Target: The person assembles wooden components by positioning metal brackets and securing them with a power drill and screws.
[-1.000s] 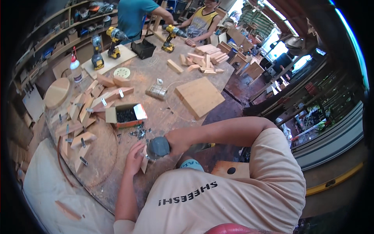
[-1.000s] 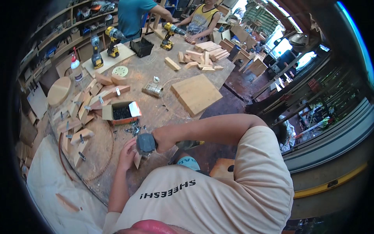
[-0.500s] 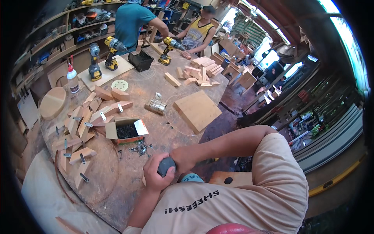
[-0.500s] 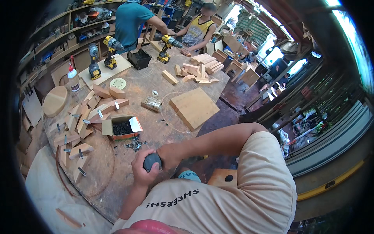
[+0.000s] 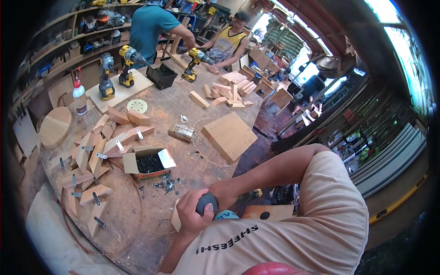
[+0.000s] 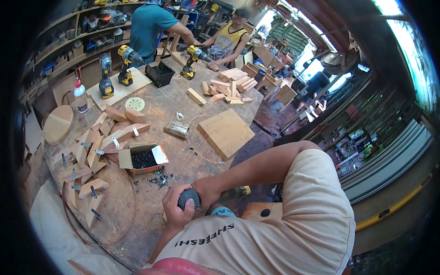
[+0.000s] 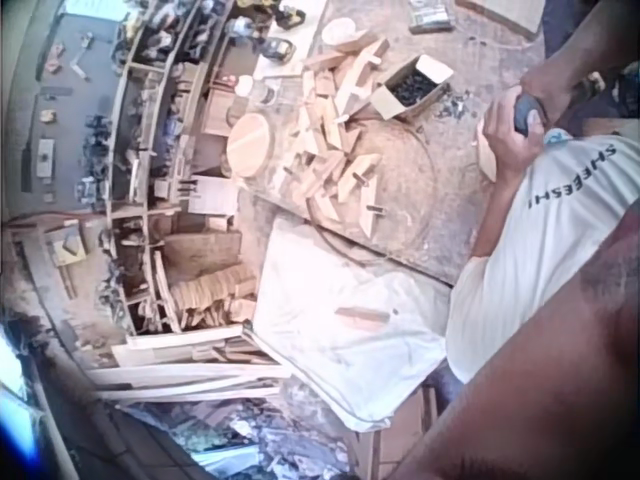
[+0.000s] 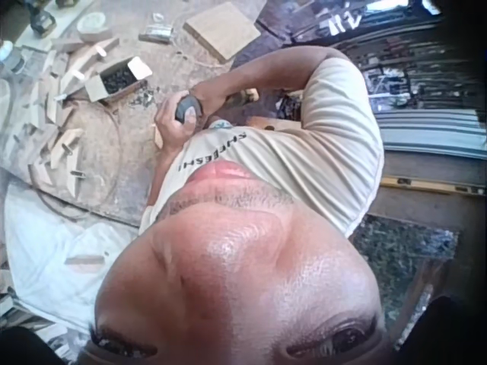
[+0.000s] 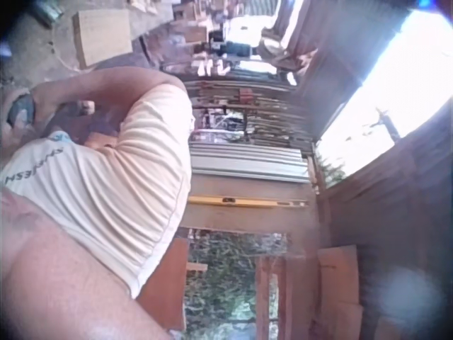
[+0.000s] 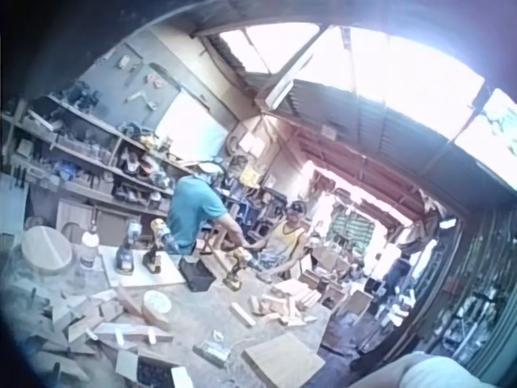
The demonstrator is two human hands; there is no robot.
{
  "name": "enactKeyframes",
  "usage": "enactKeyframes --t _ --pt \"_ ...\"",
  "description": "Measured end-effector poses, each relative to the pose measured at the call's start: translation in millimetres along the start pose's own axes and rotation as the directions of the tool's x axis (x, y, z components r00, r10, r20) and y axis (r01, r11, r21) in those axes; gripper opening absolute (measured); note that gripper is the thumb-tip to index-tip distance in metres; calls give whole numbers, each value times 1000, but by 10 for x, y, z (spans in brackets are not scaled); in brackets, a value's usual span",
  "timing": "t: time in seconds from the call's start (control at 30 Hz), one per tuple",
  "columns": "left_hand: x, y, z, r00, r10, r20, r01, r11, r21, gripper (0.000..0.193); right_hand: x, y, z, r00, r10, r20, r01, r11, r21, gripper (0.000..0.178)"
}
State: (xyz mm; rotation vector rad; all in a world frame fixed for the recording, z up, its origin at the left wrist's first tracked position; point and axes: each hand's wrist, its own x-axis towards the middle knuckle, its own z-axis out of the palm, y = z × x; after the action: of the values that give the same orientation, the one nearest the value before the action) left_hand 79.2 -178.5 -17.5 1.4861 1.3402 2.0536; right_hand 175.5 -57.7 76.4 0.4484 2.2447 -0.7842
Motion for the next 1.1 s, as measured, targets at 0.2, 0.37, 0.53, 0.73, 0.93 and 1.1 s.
enactKeyframes --t 0.2,0.37,0.53,0.73,0.93,1.1 --pt "36 30 -44 1000 1 -7 -1 1000 -19 33 101 140 100 999 -23 -35 23 1000 -4 42" --pt "29 15 -69 1000 12 -3 -12 1000 -23 33 62 23 55 999 44 -31 -45 998 -40 41" --pt "42 20 -79 1000 18 -7 -18 999 -37 33 62 15 64 998 35 -51 -35 999 4 42" --pt "8 5 -57 1000 21 -14 -21 999 -33 33 40 -46 8 996 88 1 -88 996 -14 42" --pt "16 15 -29 999 37 13 -36 999 -25 35 50 96 126 997 66 -35 -67 997 -30 43" --pt "36 5 -10 999 44 4 -44 999 -25 36 90 181 164 996 59 -67 -62 997 -55 44"
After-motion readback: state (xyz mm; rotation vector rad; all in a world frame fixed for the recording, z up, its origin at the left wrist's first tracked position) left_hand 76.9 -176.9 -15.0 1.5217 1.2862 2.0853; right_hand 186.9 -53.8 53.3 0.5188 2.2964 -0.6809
